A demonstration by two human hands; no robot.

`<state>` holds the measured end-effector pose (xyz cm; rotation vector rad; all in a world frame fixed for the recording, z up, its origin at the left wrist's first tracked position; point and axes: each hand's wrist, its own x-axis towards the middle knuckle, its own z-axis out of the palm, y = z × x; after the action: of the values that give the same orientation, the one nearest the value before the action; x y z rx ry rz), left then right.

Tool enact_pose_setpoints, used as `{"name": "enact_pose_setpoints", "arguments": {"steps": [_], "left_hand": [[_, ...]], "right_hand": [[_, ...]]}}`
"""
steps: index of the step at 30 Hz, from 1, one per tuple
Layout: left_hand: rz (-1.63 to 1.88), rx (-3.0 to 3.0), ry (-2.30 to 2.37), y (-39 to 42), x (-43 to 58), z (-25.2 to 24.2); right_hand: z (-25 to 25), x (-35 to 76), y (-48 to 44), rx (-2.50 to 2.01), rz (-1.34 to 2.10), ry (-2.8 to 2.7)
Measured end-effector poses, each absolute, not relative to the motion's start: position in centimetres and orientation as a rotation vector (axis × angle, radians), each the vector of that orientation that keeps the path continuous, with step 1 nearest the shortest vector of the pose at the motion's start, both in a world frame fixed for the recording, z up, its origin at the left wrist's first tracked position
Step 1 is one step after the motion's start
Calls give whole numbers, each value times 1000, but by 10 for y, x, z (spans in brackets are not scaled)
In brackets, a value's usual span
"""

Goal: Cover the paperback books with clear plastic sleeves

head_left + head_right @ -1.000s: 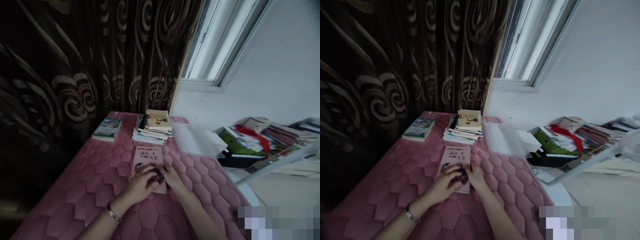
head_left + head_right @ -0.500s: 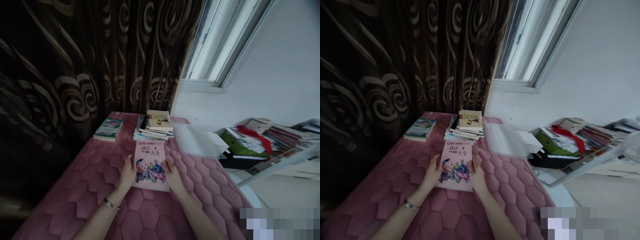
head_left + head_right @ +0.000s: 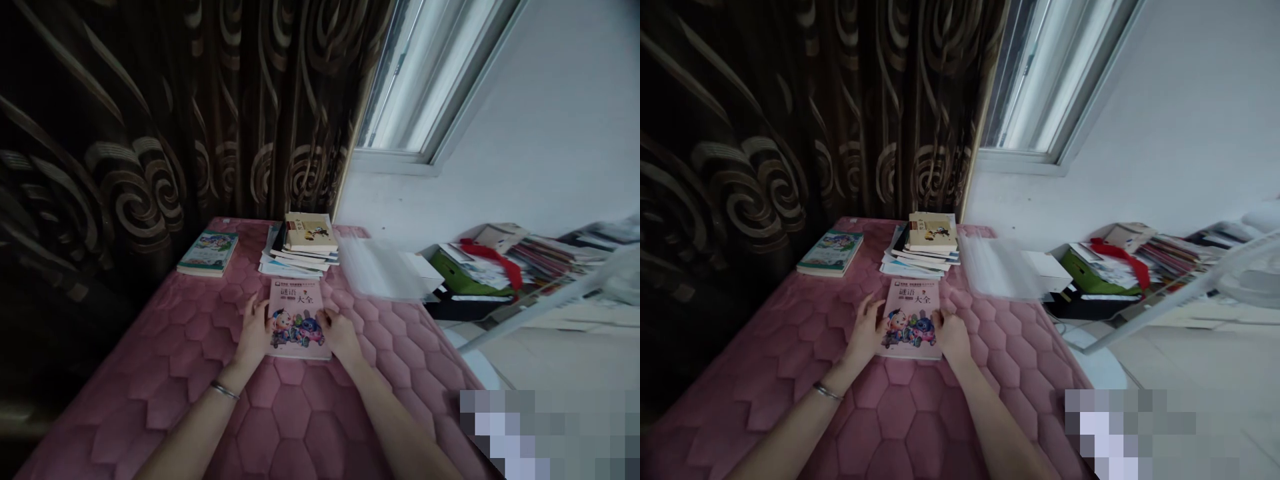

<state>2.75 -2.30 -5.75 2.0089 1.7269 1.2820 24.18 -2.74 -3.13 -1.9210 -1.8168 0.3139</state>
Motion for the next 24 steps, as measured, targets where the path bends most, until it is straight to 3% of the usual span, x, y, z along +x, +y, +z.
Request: {"name": "enact_pose_setpoints", "arguments": {"steps": [24], "left_hand": [[763, 2283, 1672, -27, 26, -65]], "right_hand": [[-42, 245, -29, -1735, 364, -1779]]}}
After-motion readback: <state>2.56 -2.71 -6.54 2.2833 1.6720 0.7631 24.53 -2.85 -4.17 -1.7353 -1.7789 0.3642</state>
